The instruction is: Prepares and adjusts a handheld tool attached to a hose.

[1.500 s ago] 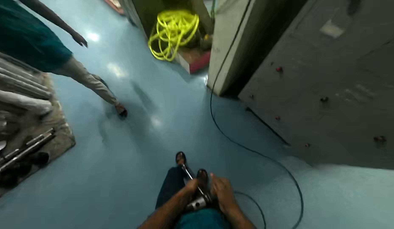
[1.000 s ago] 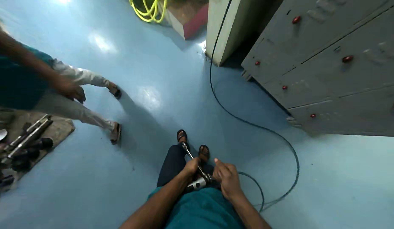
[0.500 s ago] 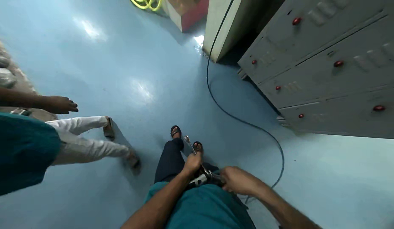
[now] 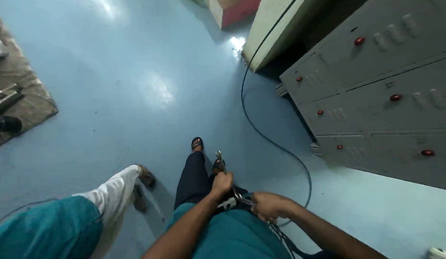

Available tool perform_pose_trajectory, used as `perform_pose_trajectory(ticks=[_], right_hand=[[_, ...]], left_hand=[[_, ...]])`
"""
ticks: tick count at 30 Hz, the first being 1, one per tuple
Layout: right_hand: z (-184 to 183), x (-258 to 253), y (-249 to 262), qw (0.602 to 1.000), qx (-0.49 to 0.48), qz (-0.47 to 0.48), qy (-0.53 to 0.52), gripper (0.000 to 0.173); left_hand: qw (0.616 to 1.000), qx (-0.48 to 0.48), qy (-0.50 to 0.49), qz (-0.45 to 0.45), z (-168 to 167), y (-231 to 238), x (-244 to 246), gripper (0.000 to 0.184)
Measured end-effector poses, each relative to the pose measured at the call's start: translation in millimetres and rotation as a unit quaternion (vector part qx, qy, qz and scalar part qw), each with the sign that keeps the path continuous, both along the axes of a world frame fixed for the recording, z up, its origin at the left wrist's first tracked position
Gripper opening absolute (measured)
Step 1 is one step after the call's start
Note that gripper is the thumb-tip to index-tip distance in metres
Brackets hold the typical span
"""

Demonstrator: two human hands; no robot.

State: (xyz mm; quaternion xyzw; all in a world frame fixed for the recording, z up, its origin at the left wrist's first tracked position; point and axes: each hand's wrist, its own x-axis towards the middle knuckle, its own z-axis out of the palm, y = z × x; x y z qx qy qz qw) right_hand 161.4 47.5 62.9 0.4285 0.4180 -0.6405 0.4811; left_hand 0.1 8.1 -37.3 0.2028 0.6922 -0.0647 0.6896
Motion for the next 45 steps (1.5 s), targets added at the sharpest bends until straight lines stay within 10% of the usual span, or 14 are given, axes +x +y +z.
perform_pose_trajectory(ticks=[7,18,45], right_hand=[[-5,-26,32,0.999,0.01,0.032,0.015,0.021],[-7,-34,41,0.997,-0.021,-0.058,0.045,0.023],[-14,-141,56,0.992,0.033,0.1,0.063,0.019]], left_hand=[[0.993,-0.048,-0.005,0.104,-4,15,-19,0.036],[0.997,-0.072,0.008,0.002,-1,53,-43,0.043],[0.976,-0.034,0.136,0.168,-38,27,-107,0.038]])
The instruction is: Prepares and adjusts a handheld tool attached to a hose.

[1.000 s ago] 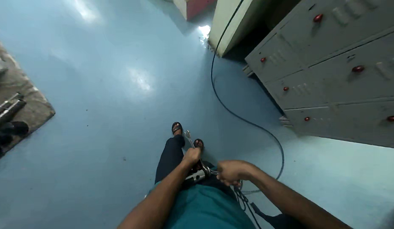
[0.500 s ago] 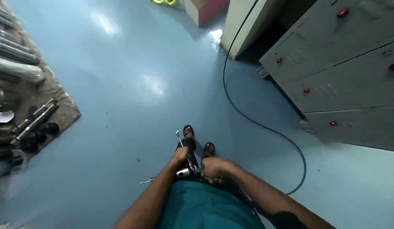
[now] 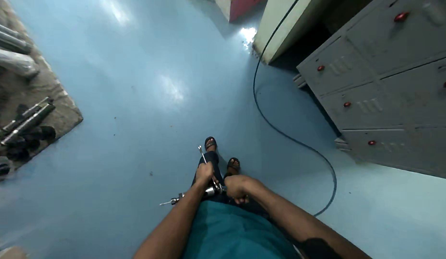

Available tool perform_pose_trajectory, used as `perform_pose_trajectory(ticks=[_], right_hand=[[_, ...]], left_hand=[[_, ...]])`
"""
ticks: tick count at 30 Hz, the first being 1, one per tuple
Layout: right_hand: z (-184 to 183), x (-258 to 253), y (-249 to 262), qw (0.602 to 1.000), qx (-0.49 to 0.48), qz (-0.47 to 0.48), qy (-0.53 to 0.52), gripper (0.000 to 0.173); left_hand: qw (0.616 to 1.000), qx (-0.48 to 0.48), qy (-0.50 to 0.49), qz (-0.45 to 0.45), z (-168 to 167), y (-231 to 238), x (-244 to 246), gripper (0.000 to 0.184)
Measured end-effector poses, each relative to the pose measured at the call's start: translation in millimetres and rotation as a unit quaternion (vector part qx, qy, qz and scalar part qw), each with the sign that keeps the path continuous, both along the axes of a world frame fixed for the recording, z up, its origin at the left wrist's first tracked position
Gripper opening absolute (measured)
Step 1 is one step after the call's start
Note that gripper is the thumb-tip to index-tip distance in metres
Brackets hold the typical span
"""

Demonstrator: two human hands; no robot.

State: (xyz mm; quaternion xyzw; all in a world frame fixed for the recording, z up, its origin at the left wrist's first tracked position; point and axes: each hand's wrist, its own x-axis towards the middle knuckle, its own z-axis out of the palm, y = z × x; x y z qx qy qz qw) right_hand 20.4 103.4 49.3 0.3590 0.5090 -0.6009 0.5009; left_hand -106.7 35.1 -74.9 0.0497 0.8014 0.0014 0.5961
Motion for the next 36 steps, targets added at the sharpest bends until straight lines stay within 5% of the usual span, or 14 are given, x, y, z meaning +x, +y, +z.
perform_pose_trajectory(ticks=[15,26,32,36], right_hand=[[-7,-16,1,0.997,-0.028,-0.028,-0.067,0.022],[2,-39,6,0.999,0.007,0.021,-0.036,0.022],[3,-27,-2,0.994,0.077,-0.072,0.024,0.032],[-6,-8,-13,0.942,0.106,-0.297,0.117,0.034]], left_hand=[[0.993,0.056,0.027,0.101,-14,21,17,0.03],[0.996,0.06,0.069,0.015,-26,36,-4,0.029],[0.996,0.067,0.065,0.015,-25,42,-5,0.027],[0.996,0.056,0.066,0.02,-24,47,-7,0.028]])
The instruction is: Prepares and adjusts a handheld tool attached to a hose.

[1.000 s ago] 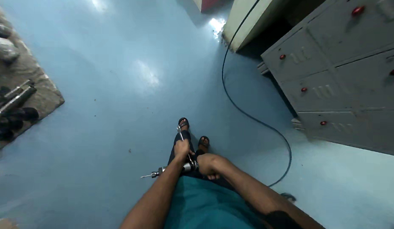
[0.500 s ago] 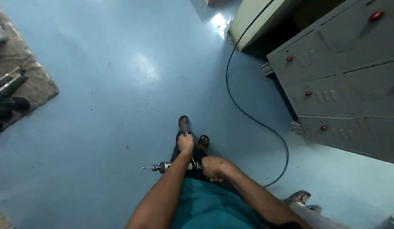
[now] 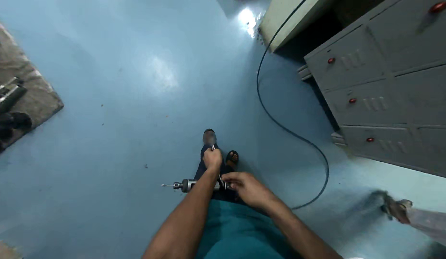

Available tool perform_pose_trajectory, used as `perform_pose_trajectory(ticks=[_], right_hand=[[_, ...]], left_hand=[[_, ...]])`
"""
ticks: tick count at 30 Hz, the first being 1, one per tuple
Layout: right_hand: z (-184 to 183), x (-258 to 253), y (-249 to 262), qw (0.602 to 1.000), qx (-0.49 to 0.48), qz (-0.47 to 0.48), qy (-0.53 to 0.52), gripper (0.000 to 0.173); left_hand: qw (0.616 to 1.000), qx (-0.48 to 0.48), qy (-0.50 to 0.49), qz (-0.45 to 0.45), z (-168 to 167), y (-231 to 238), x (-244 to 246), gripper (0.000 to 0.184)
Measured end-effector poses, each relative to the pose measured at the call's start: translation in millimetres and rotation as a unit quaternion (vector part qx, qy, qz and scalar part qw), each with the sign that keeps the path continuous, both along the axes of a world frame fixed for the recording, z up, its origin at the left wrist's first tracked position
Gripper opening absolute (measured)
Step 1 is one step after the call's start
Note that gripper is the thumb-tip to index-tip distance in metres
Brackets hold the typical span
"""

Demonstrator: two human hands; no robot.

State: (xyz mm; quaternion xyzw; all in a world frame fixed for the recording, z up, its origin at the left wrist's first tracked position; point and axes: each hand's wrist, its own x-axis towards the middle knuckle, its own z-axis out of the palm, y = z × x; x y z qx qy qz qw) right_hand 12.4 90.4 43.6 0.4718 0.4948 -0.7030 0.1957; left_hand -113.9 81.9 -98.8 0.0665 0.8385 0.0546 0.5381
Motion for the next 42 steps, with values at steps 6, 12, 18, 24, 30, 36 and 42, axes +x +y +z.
perform_pose_trajectory(ticks=[6,12,18,24,30,36,42], right_hand=[[-14,-6,-44,0.882,0.039,-0.465,0.073,0.036],[-21,-23,-58,0.839,0.11,-0.531,0.049,0.042],[-18,-26,-65,0.851,0.146,-0.504,0.022,0.039],[-14,-27,-71,0.855,0.159,-0.493,0.026,0.038],[-10,-24,-74,0.872,0.173,-0.456,0.03,0.036],[-10,-17,-74,0.89,0.166,-0.42,0.062,0.033],[-12,-7,-76,0.905,0.164,-0.379,0.098,0.031]], left_hand=[[1.0,-0.009,-0.004,0.007,0,3,-1,0.029],[1.0,-0.008,0.002,-0.023,-2,4,-6,0.027],[0.999,0.003,0.004,-0.049,-5,5,-9,0.025],[0.999,0.005,0.008,-0.048,-6,0,-8,0.022],[0.999,0.007,0.013,-0.046,-5,-1,-7,0.021],[0.999,0.008,0.018,-0.05,-4,3,-6,0.024],[0.998,0.01,0.022,-0.055,0,6,-3,0.024]])
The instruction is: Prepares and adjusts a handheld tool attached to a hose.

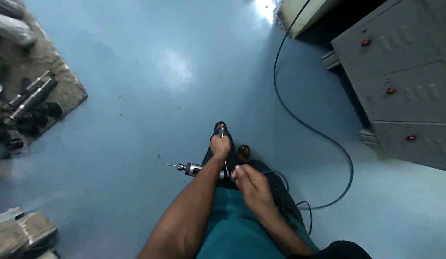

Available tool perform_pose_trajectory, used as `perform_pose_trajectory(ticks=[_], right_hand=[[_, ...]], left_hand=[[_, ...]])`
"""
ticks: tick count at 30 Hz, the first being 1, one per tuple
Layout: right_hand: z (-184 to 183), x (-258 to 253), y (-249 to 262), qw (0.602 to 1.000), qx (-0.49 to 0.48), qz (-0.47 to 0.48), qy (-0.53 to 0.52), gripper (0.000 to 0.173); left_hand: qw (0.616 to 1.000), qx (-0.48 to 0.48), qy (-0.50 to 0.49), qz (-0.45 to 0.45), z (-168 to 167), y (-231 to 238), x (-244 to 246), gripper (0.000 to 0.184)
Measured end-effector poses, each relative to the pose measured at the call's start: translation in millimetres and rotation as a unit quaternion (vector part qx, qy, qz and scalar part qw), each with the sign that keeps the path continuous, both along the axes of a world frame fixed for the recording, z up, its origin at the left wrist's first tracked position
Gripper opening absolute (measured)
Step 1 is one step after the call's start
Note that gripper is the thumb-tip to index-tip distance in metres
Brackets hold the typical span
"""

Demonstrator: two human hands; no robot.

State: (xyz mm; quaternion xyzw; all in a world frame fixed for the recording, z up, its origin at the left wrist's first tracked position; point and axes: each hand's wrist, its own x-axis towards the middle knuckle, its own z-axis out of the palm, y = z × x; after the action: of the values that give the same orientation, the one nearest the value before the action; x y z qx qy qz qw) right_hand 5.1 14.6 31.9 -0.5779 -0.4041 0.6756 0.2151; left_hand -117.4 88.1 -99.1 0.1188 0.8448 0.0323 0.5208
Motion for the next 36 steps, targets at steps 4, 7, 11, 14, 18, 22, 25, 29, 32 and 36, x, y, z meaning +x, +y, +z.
perform_pose_trajectory(ticks=[4,7,11,14,18,22,25,29,32,36], right_hand=[[0,6,1,0.999,0.008,0.045,0.017,0.029],[0,11,0,0.997,0.024,0.064,0.032,0.028],[0,16,1,0.994,0.032,0.1,0.044,0.027],[-1,20,1,0.991,0.042,0.122,0.045,0.028],[-4,24,-1,0.984,0.071,0.15,0.061,0.029],[-8,27,-1,0.976,0.104,0.178,0.073,0.029],[1,34,-5,0.975,0.106,0.19,0.056,0.03],[11,43,2,0.977,0.075,0.199,0.027,0.03],[12,42,12,0.983,0.037,0.175,0.042,0.027],[23,40,27,0.978,0.001,0.197,0.074,0.019]], left_hand=[[1.0,0.005,-0.004,0.005,1,-1,0,0.026],[1.0,0.01,-0.008,0.009,1,-2,2,0.026],[1.0,0.016,-0.009,0.01,0,-1,4,0.025],[0.999,0.031,-0.01,0.021,1,-1,6,0.025],[0.999,0.044,-0.01,0.031,0,-3,6,0.024],[0.997,0.056,-0.006,0.043,0,-6,5,0.023],[0.997,0.064,0.0,0.034,7,-16,10,0.025],[0.998,0.055,0.009,0.03,13,-20,13,0.026],[0.996,0.069,-0.003,0.051,12,-12,10,0.026],[0.995,0.072,-0.026,0.061,6,-20,11,0.025]])
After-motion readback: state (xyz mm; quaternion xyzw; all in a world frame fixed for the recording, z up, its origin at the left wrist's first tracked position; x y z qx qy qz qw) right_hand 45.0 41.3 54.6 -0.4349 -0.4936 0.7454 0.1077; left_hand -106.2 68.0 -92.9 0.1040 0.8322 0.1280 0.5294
